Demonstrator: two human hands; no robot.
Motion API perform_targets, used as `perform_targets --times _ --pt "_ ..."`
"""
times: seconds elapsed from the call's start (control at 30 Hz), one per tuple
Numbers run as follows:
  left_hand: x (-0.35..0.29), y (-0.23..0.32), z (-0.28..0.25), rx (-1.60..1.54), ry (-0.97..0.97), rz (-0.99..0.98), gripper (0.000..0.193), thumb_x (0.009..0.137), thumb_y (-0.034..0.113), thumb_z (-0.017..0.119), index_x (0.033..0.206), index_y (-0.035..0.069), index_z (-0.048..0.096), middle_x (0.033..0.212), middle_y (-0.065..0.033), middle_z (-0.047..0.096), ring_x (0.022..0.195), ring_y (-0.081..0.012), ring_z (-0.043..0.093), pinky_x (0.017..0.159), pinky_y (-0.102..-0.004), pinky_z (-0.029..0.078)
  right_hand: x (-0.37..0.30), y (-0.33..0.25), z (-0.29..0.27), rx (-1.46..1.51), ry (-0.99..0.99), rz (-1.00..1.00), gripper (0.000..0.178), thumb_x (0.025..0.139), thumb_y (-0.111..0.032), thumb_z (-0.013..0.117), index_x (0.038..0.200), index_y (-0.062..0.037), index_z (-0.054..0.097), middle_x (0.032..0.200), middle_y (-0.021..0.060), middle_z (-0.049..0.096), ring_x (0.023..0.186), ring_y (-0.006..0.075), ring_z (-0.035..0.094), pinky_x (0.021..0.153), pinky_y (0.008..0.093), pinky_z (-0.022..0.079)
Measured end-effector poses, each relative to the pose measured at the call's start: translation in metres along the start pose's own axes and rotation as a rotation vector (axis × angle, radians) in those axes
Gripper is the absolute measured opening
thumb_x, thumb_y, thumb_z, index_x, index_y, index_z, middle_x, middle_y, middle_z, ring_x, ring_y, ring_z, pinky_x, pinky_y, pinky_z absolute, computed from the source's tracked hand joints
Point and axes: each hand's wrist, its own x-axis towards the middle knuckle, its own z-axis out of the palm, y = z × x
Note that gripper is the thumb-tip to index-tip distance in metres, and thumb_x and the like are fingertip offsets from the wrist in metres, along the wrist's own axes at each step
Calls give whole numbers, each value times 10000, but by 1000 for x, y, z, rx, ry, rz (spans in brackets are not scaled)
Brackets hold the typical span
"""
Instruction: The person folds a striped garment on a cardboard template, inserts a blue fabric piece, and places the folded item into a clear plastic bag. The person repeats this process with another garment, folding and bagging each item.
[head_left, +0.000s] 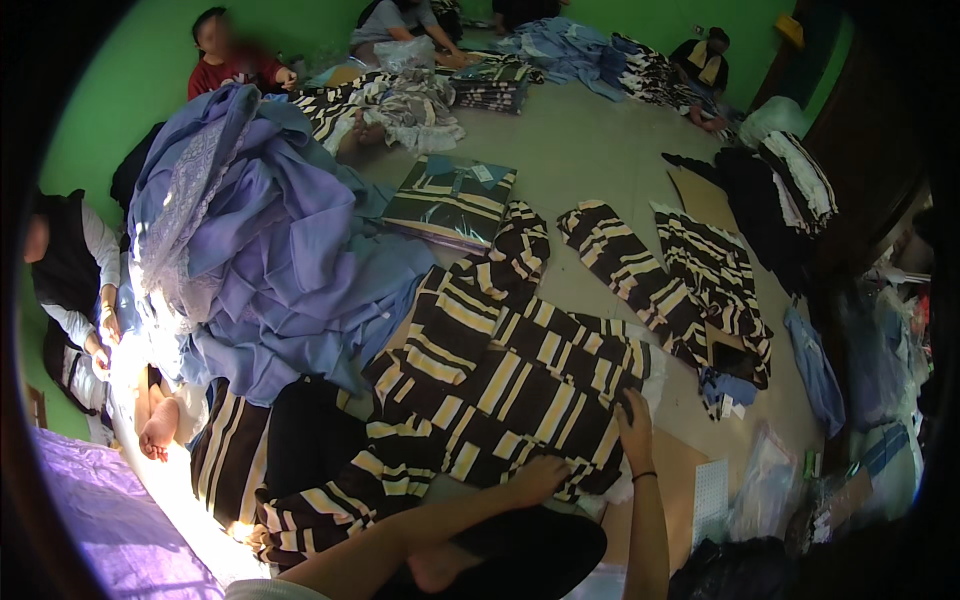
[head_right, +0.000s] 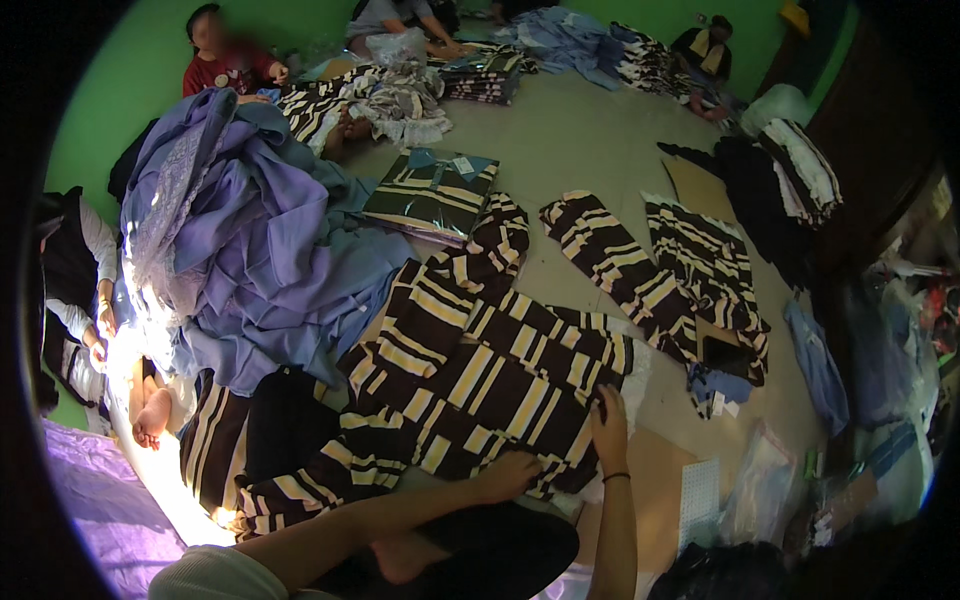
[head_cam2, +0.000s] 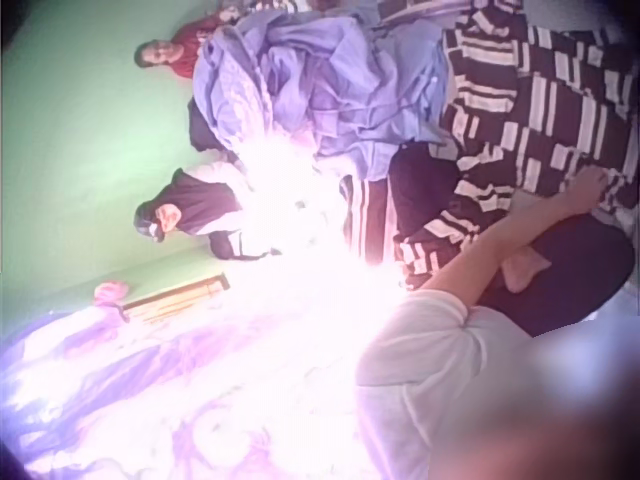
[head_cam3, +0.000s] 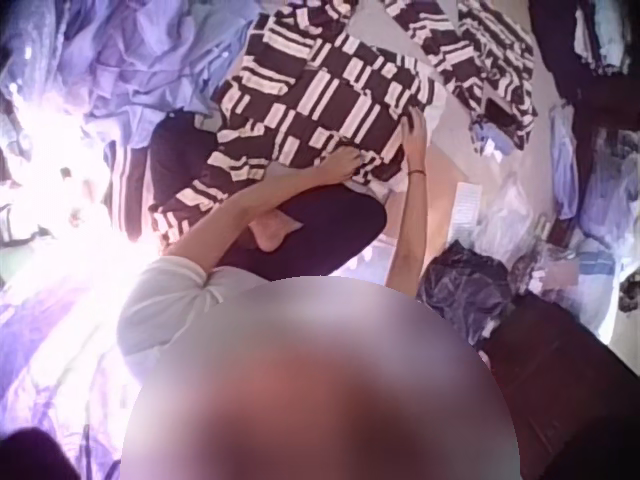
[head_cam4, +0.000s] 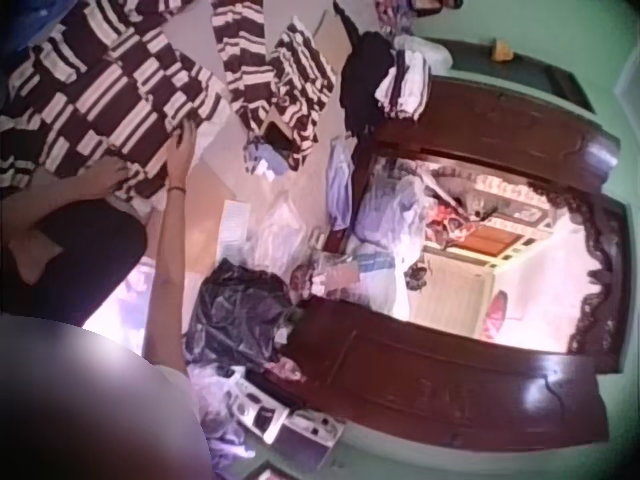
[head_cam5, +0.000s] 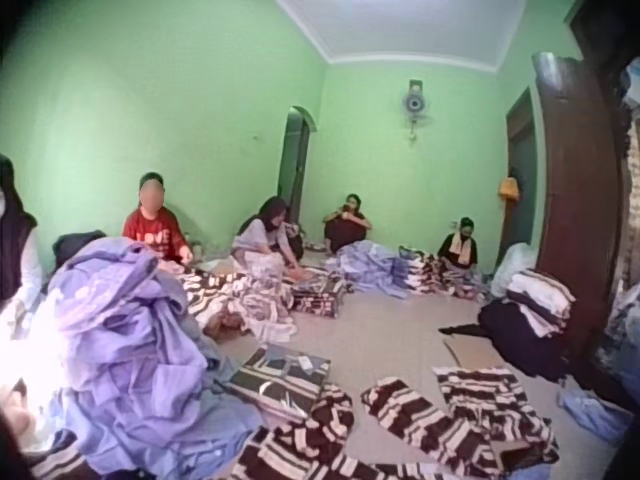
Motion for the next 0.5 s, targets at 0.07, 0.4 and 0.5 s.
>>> perform_targets --times 0.07,0.4,0.5 --pt "13 7 15 20 17 64 266 687 86 506 942 11 508 939 -118 507 901 -255 490 756 -346 385 26 31 2 -79 -21 0 376 814 -123 481 1181 -48 446 1213 174 435 1135 316 399 961 371 305" --pt "37 28 29 -103 -35 -128 234 718 146 584 929 51 547 986 -80 519 951 -239 491 799 -339 396 70 86 -1 -294 -141 50 255 687 -206 636 885 -58 577 883 117 595 800 280 548 714 360 410" --pt "39 39 17 -308 116 -214 180 714 135 592 857 26 587 916 -106 548 898 -258 524 782 -348 422 73 85 -19 -25 -203 127 254 666 -193 633 787 16 552 668 148 561 610 243 532 580 329 417"
